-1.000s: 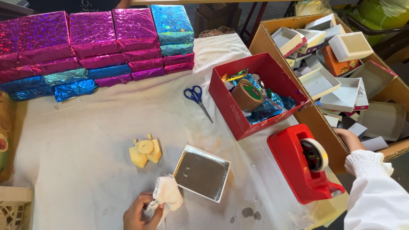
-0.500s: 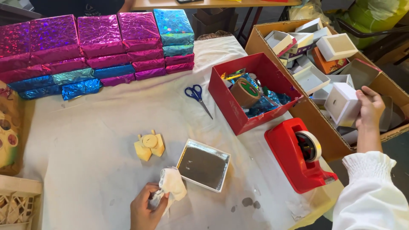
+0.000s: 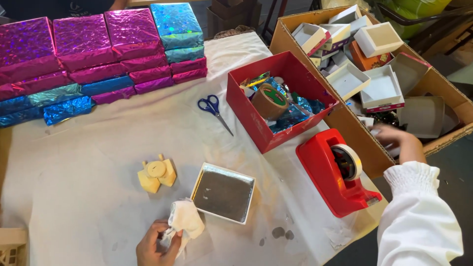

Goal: The person cleans the inside of a small white box with a cloth, places wooden toy pieces inside, and closes the lid. They then wipe the exterior of the box with the cloth. Finally, they wrap the box in a sheet of shiny blue holographic paper, folding the edges and securing them with tape.

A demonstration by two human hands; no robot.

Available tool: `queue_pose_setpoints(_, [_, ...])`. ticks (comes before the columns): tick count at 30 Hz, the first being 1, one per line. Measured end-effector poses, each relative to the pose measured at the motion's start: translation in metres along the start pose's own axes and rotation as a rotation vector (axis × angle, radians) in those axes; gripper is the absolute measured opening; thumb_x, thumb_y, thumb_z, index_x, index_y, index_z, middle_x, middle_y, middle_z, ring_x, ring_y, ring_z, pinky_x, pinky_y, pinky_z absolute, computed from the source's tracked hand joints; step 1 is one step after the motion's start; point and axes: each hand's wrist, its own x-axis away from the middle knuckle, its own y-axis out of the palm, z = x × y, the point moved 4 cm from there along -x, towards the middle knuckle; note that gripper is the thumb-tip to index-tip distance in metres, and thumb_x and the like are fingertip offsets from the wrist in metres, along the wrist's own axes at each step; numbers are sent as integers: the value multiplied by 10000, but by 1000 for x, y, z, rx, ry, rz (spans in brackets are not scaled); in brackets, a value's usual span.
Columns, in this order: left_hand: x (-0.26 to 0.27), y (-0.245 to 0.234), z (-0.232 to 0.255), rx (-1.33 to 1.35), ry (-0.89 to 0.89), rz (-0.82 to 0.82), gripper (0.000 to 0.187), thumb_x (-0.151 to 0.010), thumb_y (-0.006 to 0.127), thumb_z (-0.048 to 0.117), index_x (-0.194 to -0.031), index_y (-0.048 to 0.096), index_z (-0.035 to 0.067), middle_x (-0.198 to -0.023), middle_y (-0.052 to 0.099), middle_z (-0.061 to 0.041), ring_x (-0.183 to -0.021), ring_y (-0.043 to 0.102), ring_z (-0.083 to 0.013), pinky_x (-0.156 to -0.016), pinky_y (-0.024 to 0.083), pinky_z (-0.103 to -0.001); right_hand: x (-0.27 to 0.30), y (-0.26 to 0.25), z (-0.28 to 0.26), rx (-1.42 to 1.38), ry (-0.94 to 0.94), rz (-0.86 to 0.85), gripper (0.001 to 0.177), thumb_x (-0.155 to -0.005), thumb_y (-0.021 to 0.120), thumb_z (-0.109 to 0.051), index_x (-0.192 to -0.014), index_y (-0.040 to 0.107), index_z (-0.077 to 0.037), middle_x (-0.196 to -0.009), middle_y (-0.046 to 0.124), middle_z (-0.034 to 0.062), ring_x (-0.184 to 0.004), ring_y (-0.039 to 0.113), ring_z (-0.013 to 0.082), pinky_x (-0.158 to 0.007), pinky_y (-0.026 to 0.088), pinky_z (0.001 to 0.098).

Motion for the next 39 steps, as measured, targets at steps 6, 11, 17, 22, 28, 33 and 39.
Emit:
queue_pose_setpoints(6, [2,2,-17,63,77,20,230,-729,804,-3,-869,626,42,-871,745,-73,-767,683,-78,-728,522,-207,5,-4,-16,-343,-153,-237,484,-926,737,-311,-1385,639,-190,-1107,682,127,-757,615,145,-679,545,338])
queue_pose_setpoints(11, [2,1,-12,12,49,21,225,-727,809,-3,-866,637,39,-859,753,-82,-777,707,-95,-736,532,-219,-2,-3,-24,-362,-207,-49,428,-999,751,-373,-1322,729,-93,-1184,713,170,-826,605,136,-758,508,339])
queue_pose_setpoints(17, [3,0,-12,-23,33,17,244,-699,822,2,-855,639,42,-871,759,-81,-787,730,-95,-746,540,-222,19,24,50,287,-228,318,306,-906,737,-305,-1120,750,-87,-1046,727,156,-952,732,291,-864,550,419])
queue_pose_setpoints(22, [2,2,-12,8,20,-12,239,-697,812,-2,-848,634,48,-880,760,-64,-772,718,-82,-724,543,-217,36,23,39,113,-421,278,228,-848,706,-155,-1037,772,-44,-952,774,177,-874,741,270,-852,542,353])
queue_pose_setpoints(28, [-1,3,-8,-13,-7,-20,240,-708,826,38,-852,634,49,-835,750,-29,-677,665,-77,-655,517,-215,43,4,-28,525,-251,324,191,-871,749,-246,-1034,792,-155,-1070,749,117,-1074,669,287,-994,493,451])
queue_pose_setpoints(33, [-3,2,10,8,-1,-4,221,-727,811,47,-857,633,49,-838,746,-25,-682,671,-73,-655,522,-208,68,-32,-55,860,-141,813,319,-841,833,-407,-1010,811,-137,-1087,751,91,-1180,587,313,-1022,454,488])
queue_pose_setpoints(39, [-3,3,7,3,-19,-9,232,-726,821,59,-842,621,46,-829,745,-17,-641,650,-75,-626,518,-213,134,-58,-61,241,-545,1321,392,-1003,764,-412,-944,687,-33,-1071,638,104,-1106,542,301,-1023,452,452])
